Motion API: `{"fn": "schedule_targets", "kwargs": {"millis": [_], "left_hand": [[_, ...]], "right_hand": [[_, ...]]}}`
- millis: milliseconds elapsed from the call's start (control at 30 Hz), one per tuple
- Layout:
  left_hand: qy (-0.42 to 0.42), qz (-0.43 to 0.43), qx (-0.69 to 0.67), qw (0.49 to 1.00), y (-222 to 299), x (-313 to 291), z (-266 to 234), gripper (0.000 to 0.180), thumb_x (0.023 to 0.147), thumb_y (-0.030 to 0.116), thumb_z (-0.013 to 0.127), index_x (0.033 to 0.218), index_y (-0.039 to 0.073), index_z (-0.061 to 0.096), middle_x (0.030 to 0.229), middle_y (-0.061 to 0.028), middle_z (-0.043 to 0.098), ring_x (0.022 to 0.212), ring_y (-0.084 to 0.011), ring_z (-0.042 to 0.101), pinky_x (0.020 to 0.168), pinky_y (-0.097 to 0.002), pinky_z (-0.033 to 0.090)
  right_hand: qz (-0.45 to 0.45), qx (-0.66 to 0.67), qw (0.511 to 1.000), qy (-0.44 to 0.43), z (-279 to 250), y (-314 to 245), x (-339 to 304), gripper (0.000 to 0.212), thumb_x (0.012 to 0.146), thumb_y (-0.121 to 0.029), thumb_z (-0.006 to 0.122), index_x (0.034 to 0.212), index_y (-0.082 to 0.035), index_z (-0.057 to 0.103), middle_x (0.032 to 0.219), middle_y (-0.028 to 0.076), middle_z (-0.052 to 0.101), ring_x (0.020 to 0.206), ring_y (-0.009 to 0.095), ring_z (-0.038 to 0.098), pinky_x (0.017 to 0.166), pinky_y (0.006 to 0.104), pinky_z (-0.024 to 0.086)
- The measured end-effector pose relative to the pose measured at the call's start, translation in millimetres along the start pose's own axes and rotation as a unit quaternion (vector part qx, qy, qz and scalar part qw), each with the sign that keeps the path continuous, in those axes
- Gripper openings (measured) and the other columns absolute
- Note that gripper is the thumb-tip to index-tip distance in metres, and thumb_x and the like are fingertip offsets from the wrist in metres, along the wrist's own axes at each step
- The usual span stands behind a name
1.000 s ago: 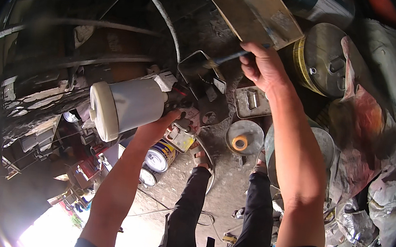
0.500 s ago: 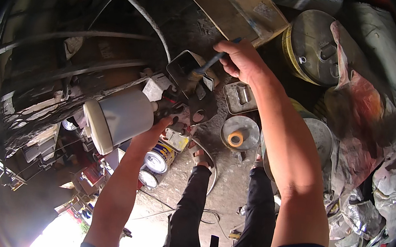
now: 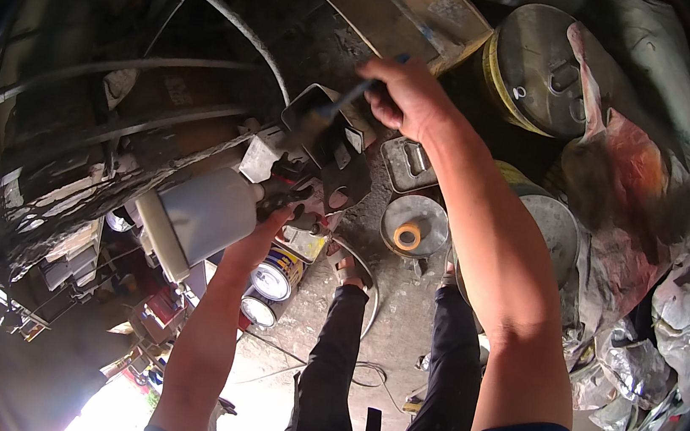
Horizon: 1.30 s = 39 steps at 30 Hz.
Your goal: The person retrieves a spray gun and its container, walks to a workbench, and assembles the components. They attach the container to the gun, connect the air hose, and use a screwdriver to tighten a small part on the gun. The person then tests the spray gun by firing it into the air.
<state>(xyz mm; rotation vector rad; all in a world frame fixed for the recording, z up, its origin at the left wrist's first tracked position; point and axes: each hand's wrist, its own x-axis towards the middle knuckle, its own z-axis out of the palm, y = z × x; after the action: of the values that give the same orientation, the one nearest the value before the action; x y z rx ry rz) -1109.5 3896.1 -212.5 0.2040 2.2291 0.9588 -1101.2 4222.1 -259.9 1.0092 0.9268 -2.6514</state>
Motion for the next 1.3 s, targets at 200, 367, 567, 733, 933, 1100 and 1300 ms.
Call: {"fn": "schedule_targets", "kwargs": {"millis": [200,367,567,733,933,1100,1300], "left_hand": [[-0.016,-0.029,-0.043,0.999,16,-2,-8,0.032,0.088,0.001,0.071,0.118,-0.001,0.061,0.086,-0.0071,0.069,0.069,-0.0119,0.064,0.052,-0.0245,0.051],[-0.012,-0.021,0.022,0.999,20,-3,-14,0.037,0.087,0.0,0.07,0.122,-0.001,0.059,0.09,-0.0092,0.071,0.077,-0.0128,0.067,0.054,-0.0258,0.051],[-0.013,-0.033,0.005,0.999,4,-15,-27,0.036,0.086,0.001,0.07,0.12,-0.002,0.06,0.09,-0.0096,0.071,0.067,-0.0123,0.063,0.053,-0.0254,0.049],[0.02,0.062,0.102,0.993,-11,-18,-33,0.034,0.085,0.002,0.072,0.117,-0.002,0.06,0.087,-0.0089,0.07,0.061,-0.0123,0.06,0.054,-0.0254,0.049],[0.027,0.058,0.063,0.996,-7,-35,-34,0.038,0.083,0.003,0.076,0.116,-0.001,0.06,0.093,-0.0089,0.07,0.074,-0.0145,0.064,0.066,-0.0273,0.052],[0.005,0.038,-0.029,0.999,11,-57,-42,0.041,0.08,0.005,0.08,0.116,0.0,0.061,0.098,-0.009,0.07,0.085,-0.0163,0.067,0.076,-0.0289,0.054],[-0.014,-0.026,-0.161,0.986,15,-80,-55,0.05,0.078,-0.003,0.079,0.121,0.0,0.054,0.104,-0.0095,0.068,0.093,-0.0175,0.068,0.084,-0.0319,0.055]], "right_hand": [[0.025,0.073,0.996,-0.035,-7,11,-8,0.019,0.084,-0.015,0.071,0.072,-0.007,0.058,0.055,0.005,0.051,0.037,0.01,0.039,0.034,0.0237,0.024],[-0.018,0.028,0.999,0.039,-6,16,-9,0.017,0.084,-0.014,0.071,0.073,-0.006,0.061,0.054,0.004,0.053,0.036,0.01,0.043,0.034,0.0237,0.027],[-0.071,-0.129,0.988,-0.044,4,2,-47,0.011,0.088,-0.01,0.069,0.089,0.001,0.068,0.065,0.007,0.062,0.044,0.012,0.056,0.038,0.0234,0.037],[-0.206,-0.32,0.904,-0.192,26,-16,-90,0.017,0.092,-0.012,0.067,0.106,-0.004,0.072,0.076,0.005,0.07,0.057,0.009,0.063,0.048,0.0239,0.047],[-0.135,-0.284,0.93,-0.192,34,-45,-106,0.02,0.088,-0.012,0.07,0.105,-0.003,0.074,0.077,0.008,0.071,0.056,0.009,0.06,0.049,0.0228,0.046],[-0.073,-0.204,0.942,-0.256,18,-54,-97,0.026,0.086,-0.008,0.071,0.11,0.002,0.073,0.077,0.012,0.07,0.058,0.011,0.062,0.048,0.0241,0.045],[-0.066,-0.121,0.942,-0.307,7,-32,-89,0.026,0.085,0.002,0.071,0.111,0.004,0.073,0.08,0.014,0.071,0.058,0.015,0.064,0.048,0.0248,0.046]]}}
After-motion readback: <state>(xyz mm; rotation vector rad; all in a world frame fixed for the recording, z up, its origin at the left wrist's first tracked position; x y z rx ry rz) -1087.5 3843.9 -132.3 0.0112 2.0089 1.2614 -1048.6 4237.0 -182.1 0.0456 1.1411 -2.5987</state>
